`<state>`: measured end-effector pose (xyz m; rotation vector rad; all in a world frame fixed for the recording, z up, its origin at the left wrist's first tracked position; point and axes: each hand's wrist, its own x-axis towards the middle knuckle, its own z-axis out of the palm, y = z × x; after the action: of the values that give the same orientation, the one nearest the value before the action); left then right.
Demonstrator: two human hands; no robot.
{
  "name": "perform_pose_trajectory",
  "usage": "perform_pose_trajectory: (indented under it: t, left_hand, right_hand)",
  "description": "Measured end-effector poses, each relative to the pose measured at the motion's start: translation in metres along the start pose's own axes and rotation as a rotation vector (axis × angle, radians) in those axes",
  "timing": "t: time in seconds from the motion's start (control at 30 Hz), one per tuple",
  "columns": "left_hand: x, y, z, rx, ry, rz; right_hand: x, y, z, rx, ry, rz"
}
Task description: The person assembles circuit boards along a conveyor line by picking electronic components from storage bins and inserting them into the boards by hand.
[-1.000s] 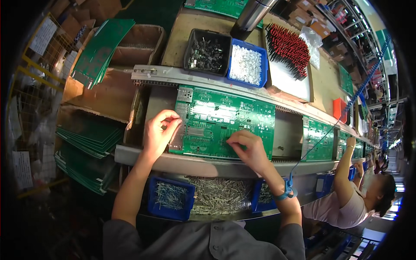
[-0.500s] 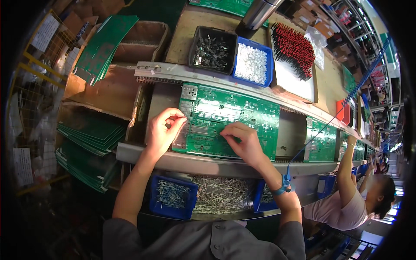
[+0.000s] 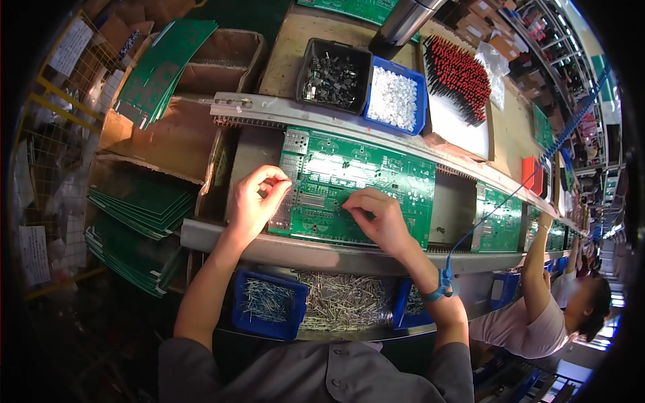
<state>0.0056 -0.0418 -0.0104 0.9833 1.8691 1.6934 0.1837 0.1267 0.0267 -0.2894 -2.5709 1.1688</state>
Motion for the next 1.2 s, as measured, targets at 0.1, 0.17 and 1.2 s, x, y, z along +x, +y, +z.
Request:
perform_pose_trajectory:
  t: [0.1,0.17,1.2]
  left_hand:
    - [0.0,0.001,0.0,-0.004,0.0,-0.001]
    - [-0.001,0.0,0.0,-0.002,0.0,0.0]
    - [-0.001,0.005,0.004,0.04,0.0,-0.065]
  right_hand:
    - [-0.001,0.0,0.0,0.005,0.003,0.003]
    - [-0.001,0.0,0.0,0.005,0.0,0.015]
    - [0.006,0.007,0.006,-0.361,-0.139,-0.248]
